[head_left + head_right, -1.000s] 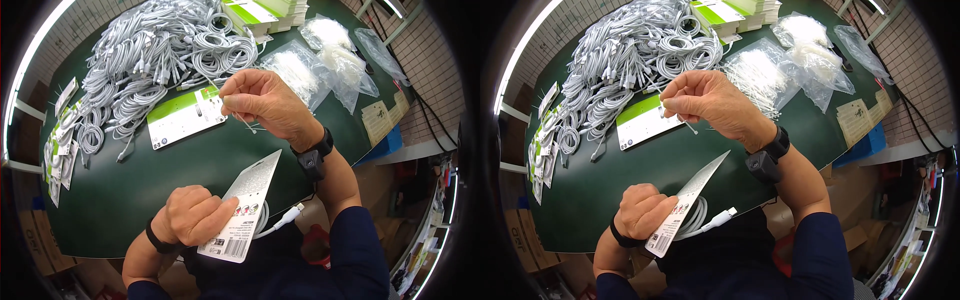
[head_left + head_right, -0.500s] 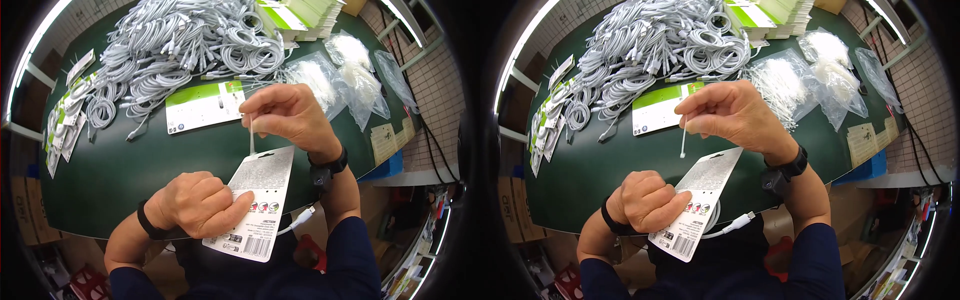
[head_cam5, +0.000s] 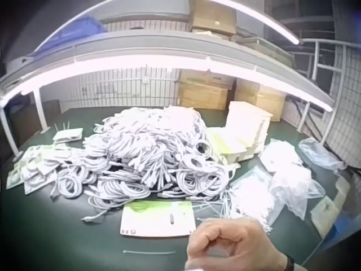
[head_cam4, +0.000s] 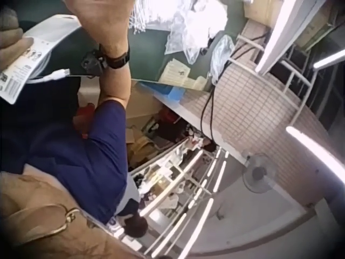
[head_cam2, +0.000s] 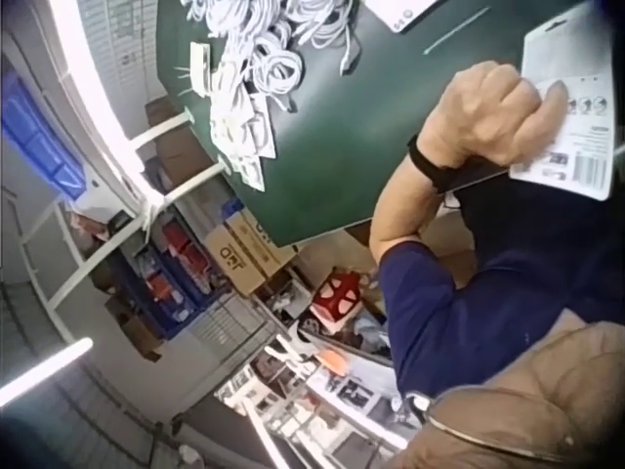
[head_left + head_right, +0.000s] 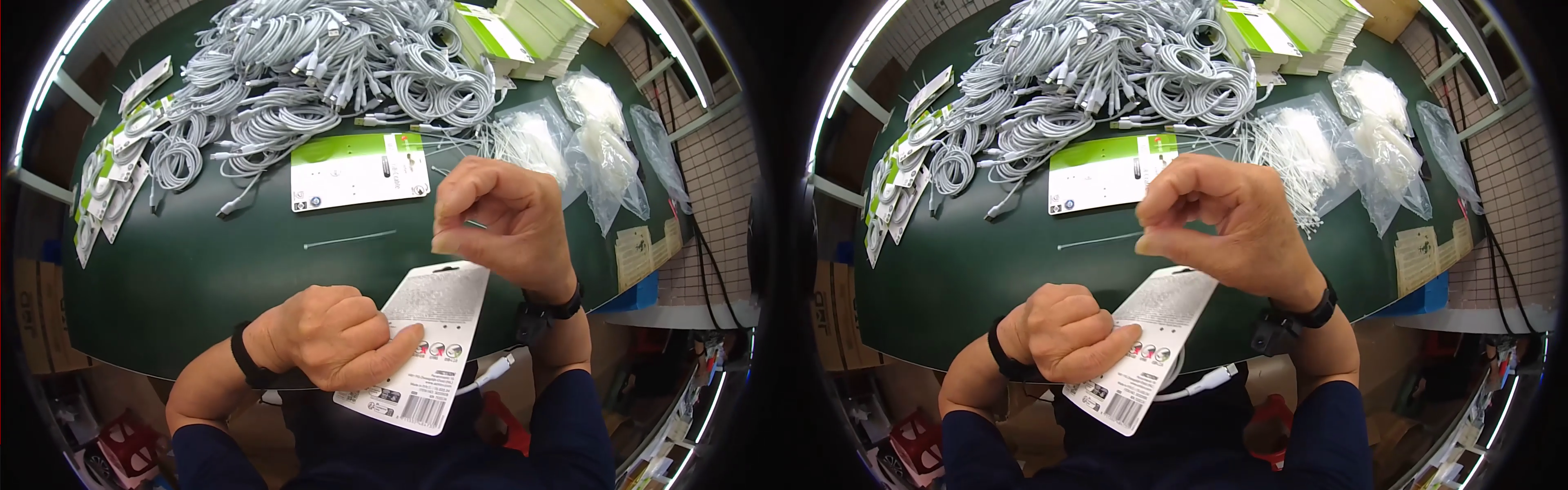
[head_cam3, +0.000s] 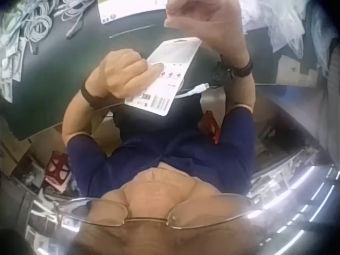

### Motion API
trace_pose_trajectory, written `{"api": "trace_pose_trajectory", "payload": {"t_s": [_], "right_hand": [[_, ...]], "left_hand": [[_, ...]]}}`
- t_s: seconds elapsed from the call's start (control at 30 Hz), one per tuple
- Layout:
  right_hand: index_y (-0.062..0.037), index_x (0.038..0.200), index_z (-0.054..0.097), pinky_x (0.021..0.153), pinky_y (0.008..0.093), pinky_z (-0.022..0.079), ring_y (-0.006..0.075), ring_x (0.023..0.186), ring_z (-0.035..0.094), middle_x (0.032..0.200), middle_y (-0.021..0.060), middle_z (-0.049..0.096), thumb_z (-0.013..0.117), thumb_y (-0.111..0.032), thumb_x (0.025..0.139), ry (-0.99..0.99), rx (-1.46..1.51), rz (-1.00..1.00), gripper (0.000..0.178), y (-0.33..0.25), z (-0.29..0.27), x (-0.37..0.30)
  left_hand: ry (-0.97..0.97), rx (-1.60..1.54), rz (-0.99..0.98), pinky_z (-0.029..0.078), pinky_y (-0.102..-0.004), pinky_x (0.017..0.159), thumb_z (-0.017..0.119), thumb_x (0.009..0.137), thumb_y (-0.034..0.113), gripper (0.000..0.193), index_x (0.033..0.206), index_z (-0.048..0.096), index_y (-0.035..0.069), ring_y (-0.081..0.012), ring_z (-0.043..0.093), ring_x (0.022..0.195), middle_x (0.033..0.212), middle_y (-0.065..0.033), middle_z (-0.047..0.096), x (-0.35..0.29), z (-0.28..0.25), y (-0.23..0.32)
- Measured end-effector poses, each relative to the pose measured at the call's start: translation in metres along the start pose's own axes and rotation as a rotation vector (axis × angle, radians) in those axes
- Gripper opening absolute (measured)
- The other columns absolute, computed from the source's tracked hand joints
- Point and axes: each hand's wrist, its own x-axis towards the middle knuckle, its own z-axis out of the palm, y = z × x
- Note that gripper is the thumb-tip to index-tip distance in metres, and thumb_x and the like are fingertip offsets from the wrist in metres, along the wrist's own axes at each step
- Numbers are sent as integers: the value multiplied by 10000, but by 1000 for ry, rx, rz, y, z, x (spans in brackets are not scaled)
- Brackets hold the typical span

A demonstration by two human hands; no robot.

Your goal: The person packages a USB cable by placing it onto a cardboard backing and securing it with a plastic zip tie. After tightening the first tie, they turn the package over and thread a second zip tie through the backing to further secure the cable.

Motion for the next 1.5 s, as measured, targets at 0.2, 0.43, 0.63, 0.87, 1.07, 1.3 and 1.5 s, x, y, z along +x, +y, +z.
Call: {"api": "trace_pose_trajectory", "payload": {"t_s": [0.2,0.43,0.63,0.87,1.07,1.3,1.5], "right_hand": [[9,922,722,698,290,530,158,803,666,942,77,680,796,91,794,-101,-414,25,169,8,-6,11],[-34,951,753,711,354,540,260,781,671,888,106,678,843,-75,826,-255,-673,-23,160,66,39,18],[-45,942,738,767,418,543,328,845,681,941,125,671,806,-168,877,-334,-926,2,155,87,72,36],[-30,955,659,781,457,534,380,897,671,967,143,657,738,-170,928,-493,-1033,-20,163,86,82,42],[-14,960,628,706,411,535,351,784,681,870,127,703,690,-139,978,-419,-947,-68,141,75,72,44],[0,1017,660,589,270,527,124,674,658,837,43,708,638,-110,1036,-216,-431,474,114,31,40,45],[23,1099,690,615,241,554,78,688,657,845,33,699,657,-98,1027,-85,-362,396,145,36,9,34]], "left_hand": [[22,-56,52,354,-250,451,733,791,115,305,1056,707,-34,-91,461,535,653,34,458,2,-4,23],[30,-29,-31,362,-246,440,744,791,115,305,1052,703,-37,-92,469,532,664,25,487,-29,-43,51],[93,48,-105,352,-241,424,753,780,102,316,1062,704,-32,-85,462,515,647,29,483,-54,-63,75],[158,110,-113,359,-234,419,748,796,113,291,1049,709,-25,-77,468,512,629,38,456,-70,-73,86],[148,132,-81,376,-235,420,739,812,124,260,1033,721,-13,-77,480,508,621,44,455,-66,-73,85],[93,141,-6,391,-239,430,741,803,120,269,1042,729,-2,-85,491,517,631,43,461,-42,-56,59],[-7,67,47,367,-258,422,755,771,78,311,1055,700,-35,-100,493,509,645,15,517,-9,-35,23]]}}
